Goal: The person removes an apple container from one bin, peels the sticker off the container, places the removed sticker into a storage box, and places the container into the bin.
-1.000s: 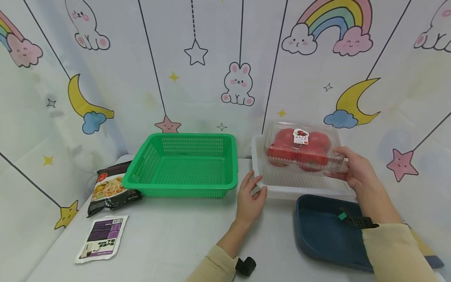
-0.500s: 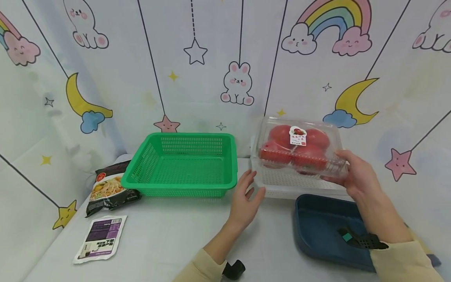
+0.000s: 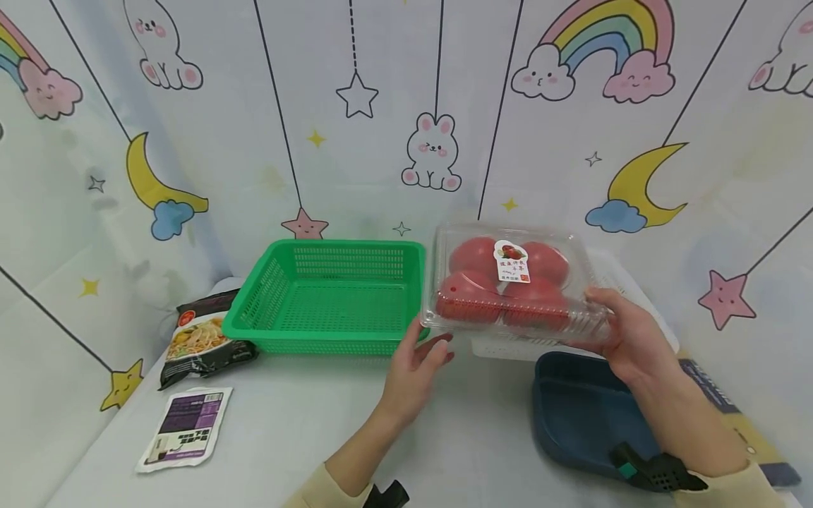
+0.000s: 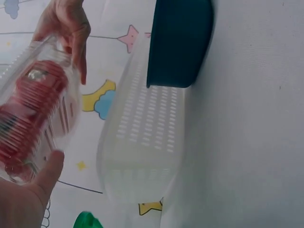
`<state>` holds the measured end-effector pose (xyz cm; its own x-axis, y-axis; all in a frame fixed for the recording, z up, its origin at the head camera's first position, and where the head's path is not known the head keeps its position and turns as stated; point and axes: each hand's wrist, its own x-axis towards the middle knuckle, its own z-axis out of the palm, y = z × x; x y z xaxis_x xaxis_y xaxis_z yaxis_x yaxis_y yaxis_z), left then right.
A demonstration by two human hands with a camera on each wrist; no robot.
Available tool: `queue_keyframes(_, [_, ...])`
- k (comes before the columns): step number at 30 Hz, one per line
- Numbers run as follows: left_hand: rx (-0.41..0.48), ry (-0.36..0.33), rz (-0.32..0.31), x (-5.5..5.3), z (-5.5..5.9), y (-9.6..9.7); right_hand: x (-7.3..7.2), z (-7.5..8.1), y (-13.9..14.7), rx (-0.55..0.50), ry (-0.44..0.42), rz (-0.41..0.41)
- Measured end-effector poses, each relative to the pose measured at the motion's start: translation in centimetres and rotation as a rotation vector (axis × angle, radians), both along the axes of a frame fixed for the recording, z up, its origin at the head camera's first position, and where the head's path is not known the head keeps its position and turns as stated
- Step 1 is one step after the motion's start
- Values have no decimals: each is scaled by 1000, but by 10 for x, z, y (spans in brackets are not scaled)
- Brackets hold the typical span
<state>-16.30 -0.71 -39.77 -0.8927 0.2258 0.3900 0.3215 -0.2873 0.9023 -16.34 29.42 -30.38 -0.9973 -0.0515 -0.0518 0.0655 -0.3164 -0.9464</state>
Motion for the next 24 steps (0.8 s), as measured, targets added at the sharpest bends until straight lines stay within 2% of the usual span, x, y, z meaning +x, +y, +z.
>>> queue_keyframes(4, [43, 19, -40, 3, 3, -13, 5, -2, -9, -13, 37, 29])
queue_keyframes(10, [54, 61, -68, 7, 6, -33, 13, -7, -21, 4, 79, 46])
queue_keyframes(16, [95, -2, -135, 10, 9, -50, 20, -11, -28, 29, 107, 65])
queue_keyframes(24, [19, -92, -116, 16, 11, -68, 28, -14, -39, 135, 69, 36])
